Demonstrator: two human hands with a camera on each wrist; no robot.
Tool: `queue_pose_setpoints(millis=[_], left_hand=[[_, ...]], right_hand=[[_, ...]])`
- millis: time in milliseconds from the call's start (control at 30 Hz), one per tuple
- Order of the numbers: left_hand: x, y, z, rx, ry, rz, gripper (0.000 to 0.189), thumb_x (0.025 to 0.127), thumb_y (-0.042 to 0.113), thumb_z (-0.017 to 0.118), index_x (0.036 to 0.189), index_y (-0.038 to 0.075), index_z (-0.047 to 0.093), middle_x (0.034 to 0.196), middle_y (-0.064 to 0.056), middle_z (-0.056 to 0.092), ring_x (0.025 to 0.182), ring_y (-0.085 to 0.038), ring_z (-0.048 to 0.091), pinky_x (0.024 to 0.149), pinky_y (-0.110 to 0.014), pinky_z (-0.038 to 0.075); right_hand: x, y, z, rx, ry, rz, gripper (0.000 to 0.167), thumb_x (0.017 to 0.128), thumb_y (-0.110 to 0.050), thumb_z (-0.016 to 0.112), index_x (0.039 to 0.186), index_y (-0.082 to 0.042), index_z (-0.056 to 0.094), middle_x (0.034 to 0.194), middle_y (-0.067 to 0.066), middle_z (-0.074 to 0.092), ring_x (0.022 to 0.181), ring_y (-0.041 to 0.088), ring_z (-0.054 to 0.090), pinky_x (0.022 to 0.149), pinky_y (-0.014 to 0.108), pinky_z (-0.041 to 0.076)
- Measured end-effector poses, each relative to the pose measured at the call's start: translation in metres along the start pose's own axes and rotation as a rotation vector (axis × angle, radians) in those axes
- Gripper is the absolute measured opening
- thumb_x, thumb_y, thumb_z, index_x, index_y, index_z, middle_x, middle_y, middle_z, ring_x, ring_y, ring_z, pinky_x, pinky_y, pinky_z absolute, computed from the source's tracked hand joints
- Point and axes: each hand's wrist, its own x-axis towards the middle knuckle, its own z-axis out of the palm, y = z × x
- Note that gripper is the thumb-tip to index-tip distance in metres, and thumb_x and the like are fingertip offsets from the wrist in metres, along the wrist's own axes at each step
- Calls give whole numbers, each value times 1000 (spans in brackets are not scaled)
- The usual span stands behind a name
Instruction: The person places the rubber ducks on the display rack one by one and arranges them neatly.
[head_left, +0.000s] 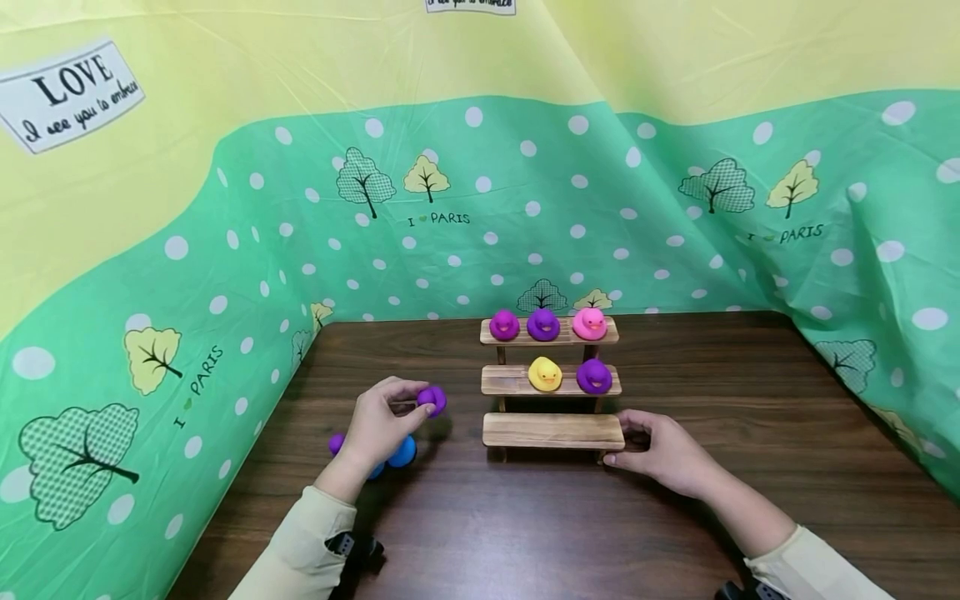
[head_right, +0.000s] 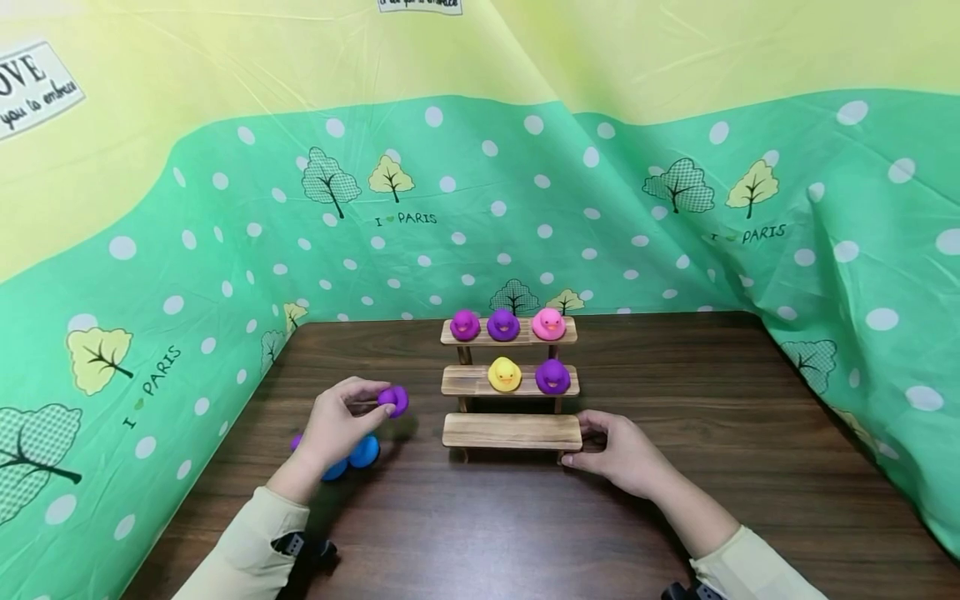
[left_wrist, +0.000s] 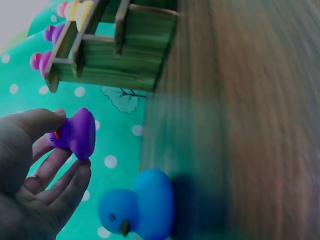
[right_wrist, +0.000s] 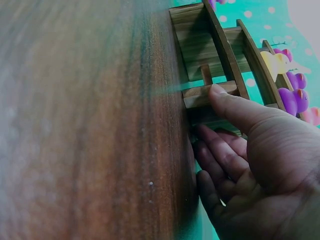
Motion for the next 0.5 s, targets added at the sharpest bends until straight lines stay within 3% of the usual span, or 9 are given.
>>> queue_pose_setpoints(millis=[233,500], left_hand=[[5,18,5,-28,48,34,32,86,11,88,116,7,79,104,-8,72,91,-25,75,80,-40,64],[14,34,13,-41,64,52,26,87,12,88,112,11,80,102,0,71,89,-20,74,80,-34,64]], right_hand=[[0,0,0,21,-6,-7,55,82,-34,92,124,-8,69,111,0,74,105,19,67,86,30,56],[1,2,0,13,-2,-7,55,82,-35,92,125,-8,69,111,0,74,105,19,67,87,30,56]])
